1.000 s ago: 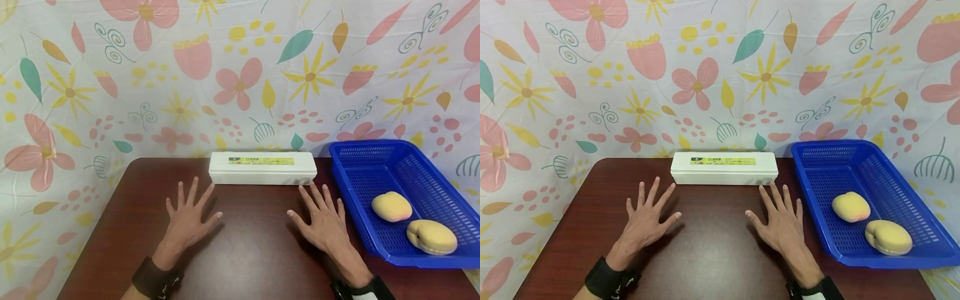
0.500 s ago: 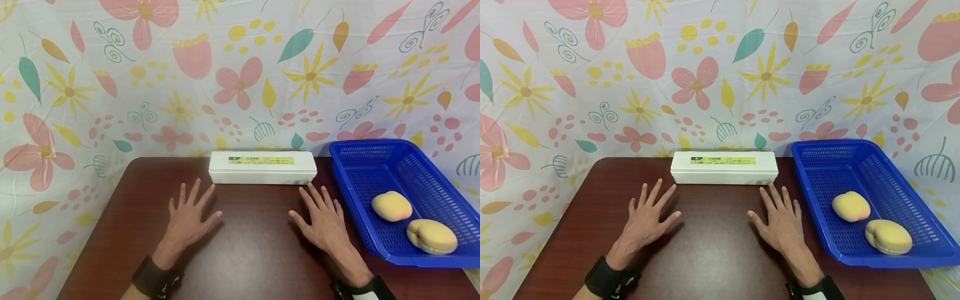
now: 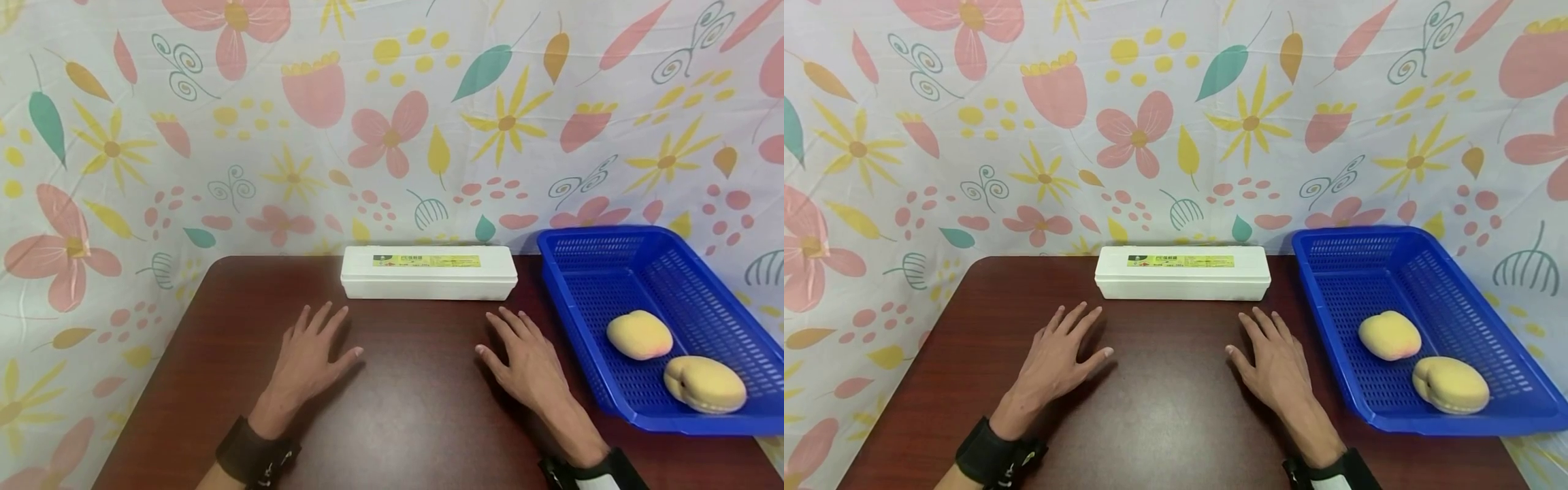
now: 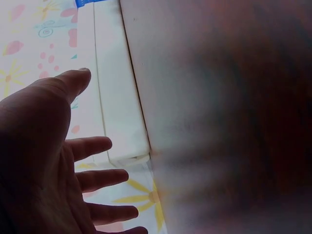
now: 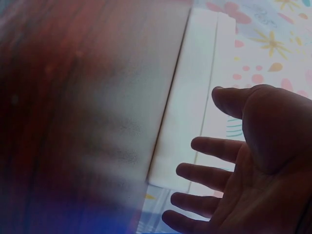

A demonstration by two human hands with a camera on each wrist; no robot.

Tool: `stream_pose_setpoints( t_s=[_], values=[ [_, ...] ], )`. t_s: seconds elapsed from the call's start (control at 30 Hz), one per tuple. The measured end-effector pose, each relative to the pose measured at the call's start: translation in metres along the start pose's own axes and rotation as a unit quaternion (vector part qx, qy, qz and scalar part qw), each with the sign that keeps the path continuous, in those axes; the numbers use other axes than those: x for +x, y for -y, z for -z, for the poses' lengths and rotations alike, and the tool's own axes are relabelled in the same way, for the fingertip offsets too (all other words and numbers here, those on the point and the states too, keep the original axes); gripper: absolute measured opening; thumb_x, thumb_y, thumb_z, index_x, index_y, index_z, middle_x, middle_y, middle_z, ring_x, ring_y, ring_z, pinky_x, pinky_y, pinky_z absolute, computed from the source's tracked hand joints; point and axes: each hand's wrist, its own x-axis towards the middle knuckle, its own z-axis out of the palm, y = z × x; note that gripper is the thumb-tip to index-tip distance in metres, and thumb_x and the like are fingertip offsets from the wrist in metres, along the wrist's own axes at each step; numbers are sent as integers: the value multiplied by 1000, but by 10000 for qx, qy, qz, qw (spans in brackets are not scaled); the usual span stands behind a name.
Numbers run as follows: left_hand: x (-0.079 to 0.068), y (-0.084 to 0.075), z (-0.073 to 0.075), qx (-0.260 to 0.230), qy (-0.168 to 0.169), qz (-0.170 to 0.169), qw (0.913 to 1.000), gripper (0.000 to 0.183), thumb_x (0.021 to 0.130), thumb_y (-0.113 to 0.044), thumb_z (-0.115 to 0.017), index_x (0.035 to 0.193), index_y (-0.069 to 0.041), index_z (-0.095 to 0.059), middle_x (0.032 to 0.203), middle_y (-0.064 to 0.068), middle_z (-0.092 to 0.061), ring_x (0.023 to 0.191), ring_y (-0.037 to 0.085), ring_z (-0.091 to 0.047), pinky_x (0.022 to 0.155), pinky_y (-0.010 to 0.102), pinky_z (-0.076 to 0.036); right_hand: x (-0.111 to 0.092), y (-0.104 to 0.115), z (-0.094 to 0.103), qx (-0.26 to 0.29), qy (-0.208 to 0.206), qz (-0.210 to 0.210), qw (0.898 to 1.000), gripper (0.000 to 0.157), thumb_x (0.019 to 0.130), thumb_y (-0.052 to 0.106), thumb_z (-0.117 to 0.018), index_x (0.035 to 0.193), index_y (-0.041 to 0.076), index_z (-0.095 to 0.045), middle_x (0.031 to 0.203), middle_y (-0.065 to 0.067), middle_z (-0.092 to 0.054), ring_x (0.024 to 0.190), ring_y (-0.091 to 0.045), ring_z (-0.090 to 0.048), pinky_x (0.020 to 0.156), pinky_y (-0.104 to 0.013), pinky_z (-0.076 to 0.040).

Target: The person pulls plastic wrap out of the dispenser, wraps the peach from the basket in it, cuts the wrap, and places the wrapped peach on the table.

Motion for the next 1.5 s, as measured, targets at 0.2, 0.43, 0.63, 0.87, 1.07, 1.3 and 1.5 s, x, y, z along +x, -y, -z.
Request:
stream_pose_setpoints(
  t_s=[0.2, 0.43, 0.63, 0.87, 1.07, 1.3, 1.5],
  values=[
    [0, 1, -2, -111, -80, -127, 9998, 76, 87, -67, -54, 146, -21, -46, 150, 11, -39, 135, 42, -31, 95, 66, -36, 1, 1, 0, 86, -62, 44, 9999, 59, 87, 38, -69, 134, 5, -57, 139, -21, -48, 128, -46, -37, 96, -65, -37],
    [0, 0, -2, -126, -93, -181, 9997, 73, 88, -65, -54, 144, -19, -48, 148, 10, -41, 135, 40, -32, 95, 63, -37, 0, -1, 0, 129, -54, 29, 9999, 61, 87, 37, -69, 135, 3, -56, 138, -21, -49, 127, -46, -39, 98, -63, -36],
    [2, 0, -1, -194, -122, -199, 9995, 71, 89, -62, -54, 143, -17, -49, 147, 12, -42, 134, 39, -34, 96, 61, -38, 1, -3, 1, 141, -170, 93, 9997, 61, 86, 37, -69, 135, 3, -55, 137, -21, -50, 126, -45, -40, 99, -61, -36],
    [2, 0, 1, -354, -154, -152, 9991, 70, 90, -58, -56, 144, -13, -49, 146, 14, -43, 134, 40, -34, 99, 60, -38, 0, -6, 3, 129, -253, 13, 9996, 63, 86, 36, -69, 137, 2, -53, 138, -22, -48, 126, -44, -40, 100, -61, -34],
    [3, 1, 4, -558, -284, 9, 9980, 71, 91, -55, -56, 144, -9, -47, 146, 13, -43, 135, 37, -33, 104, 56, -35, 3, -6, 6, 203, -263, -131, 9994, 68, 88, 38, -69, 141, 1, -48, 142, -21, -45, 127, -44, -39, 101, -61, -34],
    [16, 2, 13, -907, -568, 137, 9942, 71, 92, -51, -58, 144, -4, -45, 143, 14, -45, 131, 31, -41, 104, 50, -38, 15, -5, 18, 313, -273, -569, 9975, 73, 92, 43, -63, 145, -2, -40, 146, -22, -39, 129, -44, -37, 103, -62, -30],
    [34, -1, 19, -1058, -667, 406, 9913, 72, 92, -54, -55, 146, -7, -42, 145, 10, -44, 130, 26, -42, 101, 47, -41, 29, -3, 23, 455, -619, -788, 9939, 77, 92, 43, -62, 149, 0, -34, 149, -22, -36, 131, -43, -36, 103, -61, -31]
  ],
)
